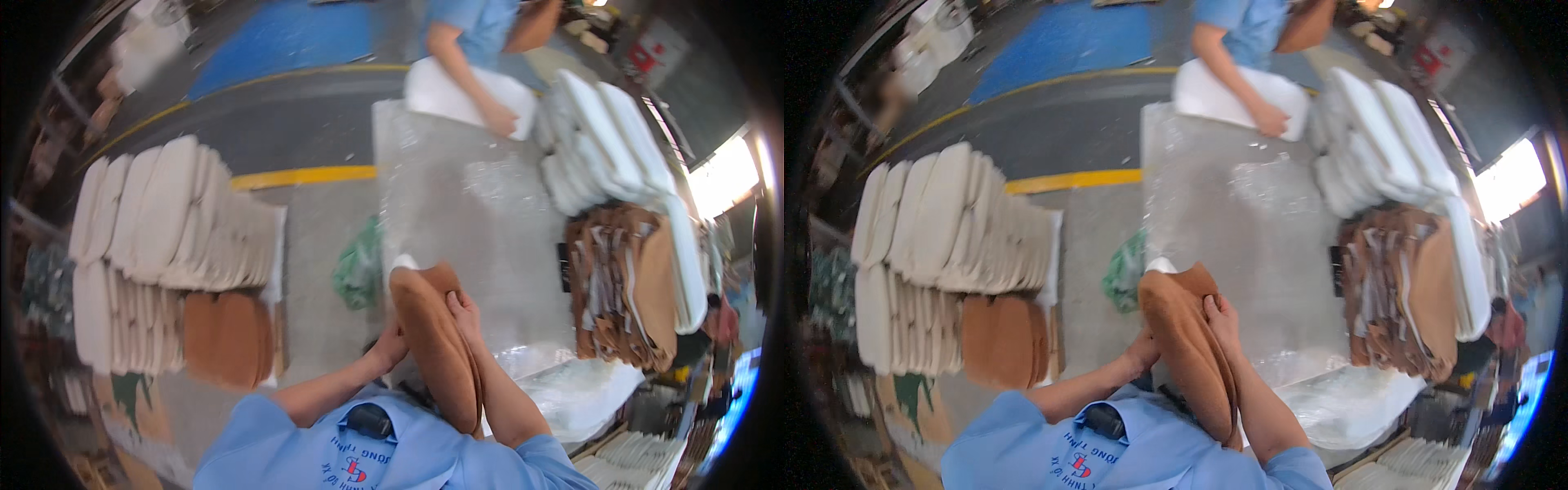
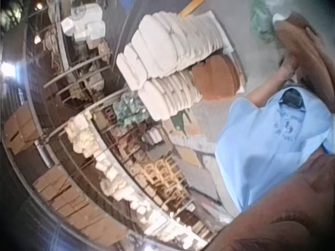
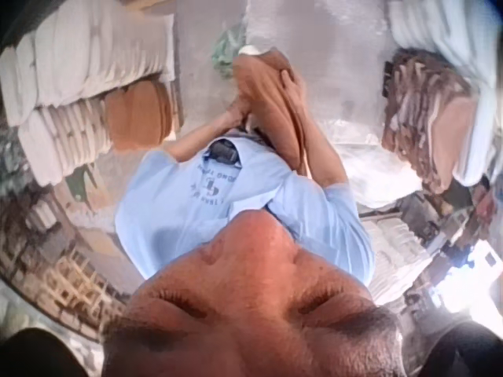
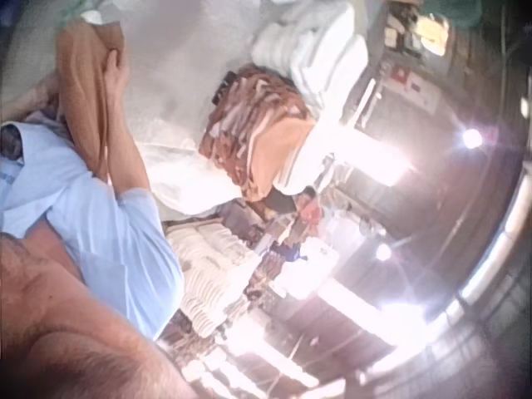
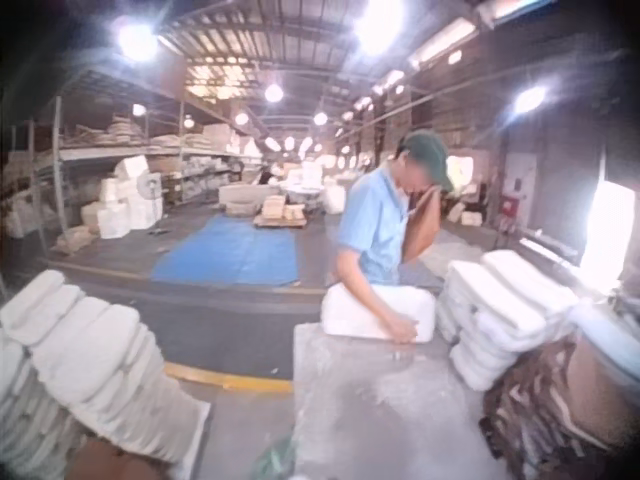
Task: The person inserts white foam pads into brown fabric covers and ties the edges to secure them. The person repeatedly picks up a foam pad, places it into a cover, and ties the cover closed, stacking finished units nearby.
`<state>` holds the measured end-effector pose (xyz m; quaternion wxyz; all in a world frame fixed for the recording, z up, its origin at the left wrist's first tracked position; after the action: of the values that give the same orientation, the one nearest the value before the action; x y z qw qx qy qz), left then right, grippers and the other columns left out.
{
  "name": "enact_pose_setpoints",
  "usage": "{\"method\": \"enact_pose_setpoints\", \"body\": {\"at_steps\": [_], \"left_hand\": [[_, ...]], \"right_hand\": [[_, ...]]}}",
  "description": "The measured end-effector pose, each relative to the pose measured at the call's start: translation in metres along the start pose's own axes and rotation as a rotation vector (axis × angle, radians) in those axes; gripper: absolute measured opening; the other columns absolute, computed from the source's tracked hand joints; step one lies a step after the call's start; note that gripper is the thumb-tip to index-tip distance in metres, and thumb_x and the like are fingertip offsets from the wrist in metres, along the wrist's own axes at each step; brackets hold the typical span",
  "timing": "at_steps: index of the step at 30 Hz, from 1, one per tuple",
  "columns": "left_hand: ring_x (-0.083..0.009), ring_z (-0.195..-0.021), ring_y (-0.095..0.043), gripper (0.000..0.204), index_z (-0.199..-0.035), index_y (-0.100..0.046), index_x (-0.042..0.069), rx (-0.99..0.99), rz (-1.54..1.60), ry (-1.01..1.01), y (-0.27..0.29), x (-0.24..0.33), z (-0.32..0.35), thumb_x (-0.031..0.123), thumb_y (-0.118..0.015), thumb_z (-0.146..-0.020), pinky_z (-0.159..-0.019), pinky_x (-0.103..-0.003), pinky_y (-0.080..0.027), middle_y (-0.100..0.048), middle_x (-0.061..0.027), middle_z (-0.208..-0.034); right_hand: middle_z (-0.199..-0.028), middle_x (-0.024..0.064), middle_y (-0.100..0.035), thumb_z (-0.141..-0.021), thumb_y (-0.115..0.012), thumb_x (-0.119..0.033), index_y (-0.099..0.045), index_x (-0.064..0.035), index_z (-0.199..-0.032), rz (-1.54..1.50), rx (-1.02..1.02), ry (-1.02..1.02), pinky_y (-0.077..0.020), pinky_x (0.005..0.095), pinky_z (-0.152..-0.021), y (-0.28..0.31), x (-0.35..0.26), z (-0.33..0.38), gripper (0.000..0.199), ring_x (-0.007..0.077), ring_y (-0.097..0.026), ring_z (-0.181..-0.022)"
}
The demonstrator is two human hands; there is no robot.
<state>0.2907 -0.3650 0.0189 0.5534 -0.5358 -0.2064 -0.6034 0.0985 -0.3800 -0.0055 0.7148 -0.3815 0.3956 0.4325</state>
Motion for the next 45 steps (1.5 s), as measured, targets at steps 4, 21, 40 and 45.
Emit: {"method": "enact_pose_setpoints", "body": {"at_steps": [4, 21, 40, 45], "left_hand": [[-0.0201, -0.129, -0.058, 0.054, -0.145, -0.051, 0.005, -0.378, 0.213, 0.131, -0.052, 0.042, -0.08, 0.032, -0.071, -0.103, -0.108, -0.034, -0.047, -0.062, -0.008, -0.136], [-0.0207, -0.098, -0.074, 0.024, -0.115, -0.067, 0.003, -0.882, -0.298, 0.79, -0.15, -0.035, -0.122, 0.013, -0.078, -0.095, -0.091, -0.038, -0.061, -0.074, -0.0078, -0.108], [-0.0095, -0.08, -0.064, 0.014, -0.1, -0.069, 0.007, -0.724, -0.521, 1.11, -0.233, -0.084, -0.114, 0.02, -0.066, -0.105, -0.075, -0.028, -0.056, -0.068, 0.0022, -0.089], [-0.007, -0.079, -0.062, 0.022, -0.098, -0.069, 0.008, -0.788, -0.657, 0.813, -0.241, -0.109, -0.13, 0.026, -0.062, -0.108, -0.072, -0.026, -0.053, -0.067, 0.0038, -0.088]], "right_hand": [[-0.119, 0.0093, -0.073, -0.11, -0.057, -0.034, -0.065, -0.0024, -0.13, -0.362, 0.093, 0.073, -0.057, 0.0369, -0.09, 0.032, -0.097, 0.019, 0.038, 0.023, -0.072, -0.105], [-0.121, 0.0097, -0.072, -0.111, -0.055, -0.034, -0.064, -0.0028, -0.13, -1.212, 0.696, 0.288, -0.0573, 0.0375, -0.092, 0.071, 0.024, 0.156, 0.038, 0.0228, -0.071, -0.107], [-0.123, 0.0101, -0.072, -0.111, -0.053, -0.034, -0.064, -0.0033, -0.131, -1.294, 0.967, 0.03, -0.0576, 0.0382, -0.094, 0.14, 0.084, 0.189, 0.038, 0.0225, -0.071, -0.109], [-0.127, 0.01, -0.07, -0.11, -0.053, -0.042, -0.061, -0.0048, -0.134, -1.228, 0.946, 0.054, -0.0571, 0.0413, -0.098, 0.175, 0.07, 0.178, 0.045, 0.0225, -0.069, -0.115]]}}
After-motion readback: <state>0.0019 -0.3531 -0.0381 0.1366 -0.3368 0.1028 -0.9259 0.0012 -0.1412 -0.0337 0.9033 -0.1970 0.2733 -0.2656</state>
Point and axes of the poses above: each hand's wrist, its own z-axis away from the middle knuckle, its own y-axis out of the back of the hand, x = y × z, the point moved 1 cm from there along -z, towards the middle knuckle
